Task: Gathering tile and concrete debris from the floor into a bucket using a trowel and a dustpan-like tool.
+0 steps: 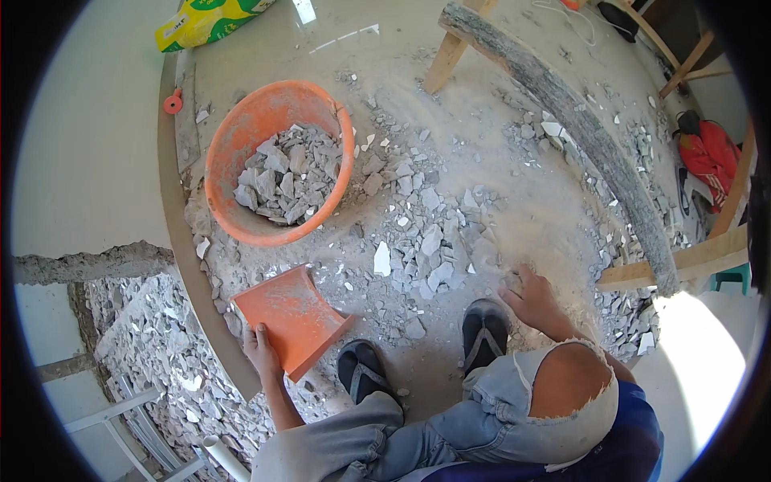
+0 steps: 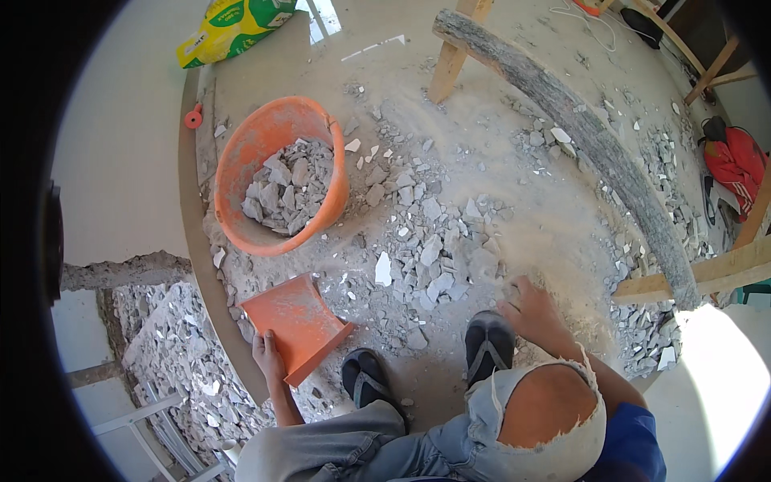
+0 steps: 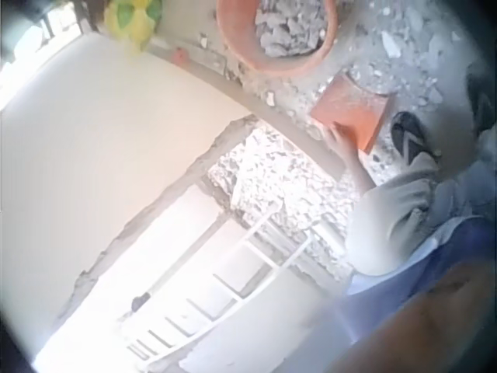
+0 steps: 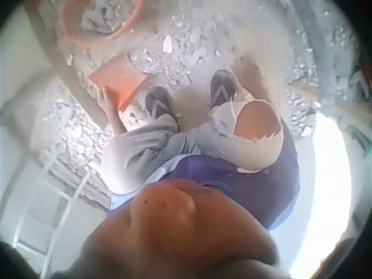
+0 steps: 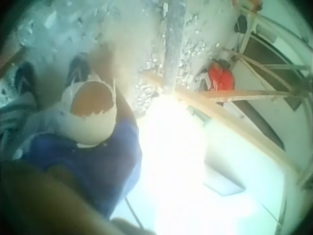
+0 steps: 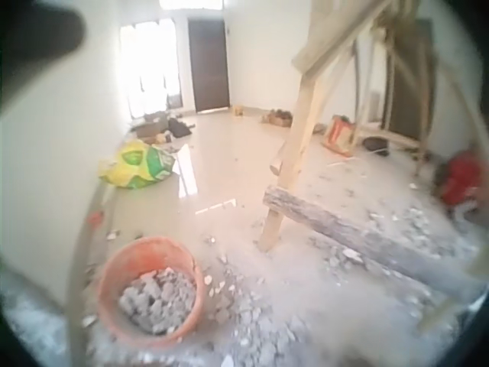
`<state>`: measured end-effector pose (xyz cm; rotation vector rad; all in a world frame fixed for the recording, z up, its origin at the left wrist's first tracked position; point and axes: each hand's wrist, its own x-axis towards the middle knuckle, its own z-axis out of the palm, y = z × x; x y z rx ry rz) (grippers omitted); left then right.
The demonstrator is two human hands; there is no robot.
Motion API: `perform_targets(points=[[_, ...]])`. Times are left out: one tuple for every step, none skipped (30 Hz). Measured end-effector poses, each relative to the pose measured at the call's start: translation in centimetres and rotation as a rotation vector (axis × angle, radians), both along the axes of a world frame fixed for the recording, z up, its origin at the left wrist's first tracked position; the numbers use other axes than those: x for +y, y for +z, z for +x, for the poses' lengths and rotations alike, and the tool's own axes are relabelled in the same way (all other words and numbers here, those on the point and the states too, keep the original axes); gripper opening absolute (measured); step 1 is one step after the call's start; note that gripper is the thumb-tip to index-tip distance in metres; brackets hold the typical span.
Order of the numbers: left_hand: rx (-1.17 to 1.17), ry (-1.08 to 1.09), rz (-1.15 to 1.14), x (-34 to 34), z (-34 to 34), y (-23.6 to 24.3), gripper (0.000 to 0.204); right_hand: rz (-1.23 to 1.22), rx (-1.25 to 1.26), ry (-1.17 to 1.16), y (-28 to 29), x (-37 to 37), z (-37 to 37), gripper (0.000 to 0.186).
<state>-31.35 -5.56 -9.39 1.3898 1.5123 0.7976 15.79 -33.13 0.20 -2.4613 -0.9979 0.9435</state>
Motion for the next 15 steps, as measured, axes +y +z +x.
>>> perform_targets(points=[[0.066, -0.012, 0.032, 0.0, 1.6, -1.1, 0.022, 0.026, -0.101, -0.038, -1.5, -2.6, 2.1, 0.046], [0.110, -0.050, 0.039, -0.2, 4.3, -3.2, 0.019, 0.026, -0.224, -0.099, -2.7, -5.2, 3.9, 0.048], [0.102, -0.063, 0.027, -0.5, 7.1, -3.6, 0.019, 0.012, -0.232, -0.110, -2.3, -6.0, 5.0, 0.048], [0.027, -0.080, 0.019, -1.0, 9.5, -3.1, 0.019, 0.029, 0.040, -0.339, -2.0, -6.2, 6.0, 0.051], [-0.049, -0.099, 0.012, -1.3, 11.3, -2.8, 0.019, 0.048, 0.314, -0.568, -1.9, -6.4, 6.8, 0.054], [-0.043, -0.111, 0.011, -1.5, 12.5, -2.6, 0.019, 0.048, 0.320, -0.580, -2.3, -6.4, 7.1, 0.054], [-0.028, -0.139, 0.055, -1.6, 13.5, -2.3, 0.019, 0.047, 0.394, -0.566, -3.1, -6.1, 7.0, 0.056], [-0.012, -0.166, 0.101, -1.7, 14.5, -2.0, 0.020, 0.047, 0.469, -0.550, -3.9, -5.5, 6.8, 0.057], [-0.030, -0.148, 0.186, -2.0, 15.5, -1.5, 0.011, 0.054, 0.507, -0.430, -4.7, -4.5, 6.1, 0.057], [-0.022, -0.153, 0.185, -2.2, 16.0, -1.3, 0.011, 0.060, 0.538, -0.311, -5.1, -3.3, 5.2, 0.057], [-0.007, -0.173, 0.206, -2.4, 16.6, -2.0, 0.012, -0.040, 0.503, -0.271, -4.9, -1.3, 3.9, 0.056], [0.012, -0.181, 0.244, -2.3, 17.0, -1.8, 0.014, -0.124, 0.470, -0.213, -4.3, 1.0, 2.8, 0.056], [0.028, -0.184, 0.243, -2.6, 17.6, -1.9, 0.020, -0.118, 0.469, -0.206, -5.2, 1.5, 2.3, 0.056], [0.026, -0.176, 0.249, -2.6, 18.4, -2.1, 0.020, 0.074, 0.262, -0.018, -7.0, 1.8, 1.8, 0.056], [-0.011, -0.200, 0.258, -2.5, 19.0, -2.4, 0.023, 0.261, 0.059, 0.168, -8.0, 2.1, 1.1, 0.057]])
